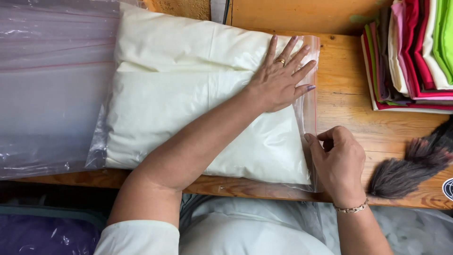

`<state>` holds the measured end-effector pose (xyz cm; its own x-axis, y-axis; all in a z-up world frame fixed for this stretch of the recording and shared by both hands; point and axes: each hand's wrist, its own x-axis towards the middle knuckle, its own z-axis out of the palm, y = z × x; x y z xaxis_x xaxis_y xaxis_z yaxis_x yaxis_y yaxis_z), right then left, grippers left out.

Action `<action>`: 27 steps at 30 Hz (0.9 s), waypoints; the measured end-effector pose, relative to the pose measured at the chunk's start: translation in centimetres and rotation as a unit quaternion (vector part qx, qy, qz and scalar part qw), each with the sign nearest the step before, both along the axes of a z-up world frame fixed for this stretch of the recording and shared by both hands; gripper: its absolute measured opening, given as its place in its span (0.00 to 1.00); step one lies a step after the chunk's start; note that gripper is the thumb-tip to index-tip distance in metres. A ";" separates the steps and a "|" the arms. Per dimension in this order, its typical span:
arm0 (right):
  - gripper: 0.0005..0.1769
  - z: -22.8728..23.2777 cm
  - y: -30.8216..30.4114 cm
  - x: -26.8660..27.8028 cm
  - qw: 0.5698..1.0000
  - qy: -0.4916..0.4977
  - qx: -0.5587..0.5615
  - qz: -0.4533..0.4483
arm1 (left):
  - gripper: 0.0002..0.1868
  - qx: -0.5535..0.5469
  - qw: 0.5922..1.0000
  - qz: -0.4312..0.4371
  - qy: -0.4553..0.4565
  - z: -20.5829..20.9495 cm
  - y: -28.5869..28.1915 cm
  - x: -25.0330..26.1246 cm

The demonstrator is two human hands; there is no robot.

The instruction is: The person seals a clear plastic zip-lock bag containing a folded white fabric. They press the zipper track along the top edge to close the bag, then run their fingers along the seal to ensure it is secure.

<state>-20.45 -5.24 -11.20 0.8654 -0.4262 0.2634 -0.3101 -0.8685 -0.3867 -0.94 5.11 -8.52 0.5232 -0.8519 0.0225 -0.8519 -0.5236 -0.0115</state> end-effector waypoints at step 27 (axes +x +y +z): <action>0.12 3.4 -4.4 11.9 0.766 0.039 0.641 0.027 | 0.34 -0.019 0.993 -0.012 0.114 -0.9 0.2 0.7</action>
<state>-8.52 -9.61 -7.75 0.8827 -0.2535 -0.3957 -0.3532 0.1975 -0.9145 -0.19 5.36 -9.46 0.4984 -0.8648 -0.0618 -0.8422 -0.4998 0.2020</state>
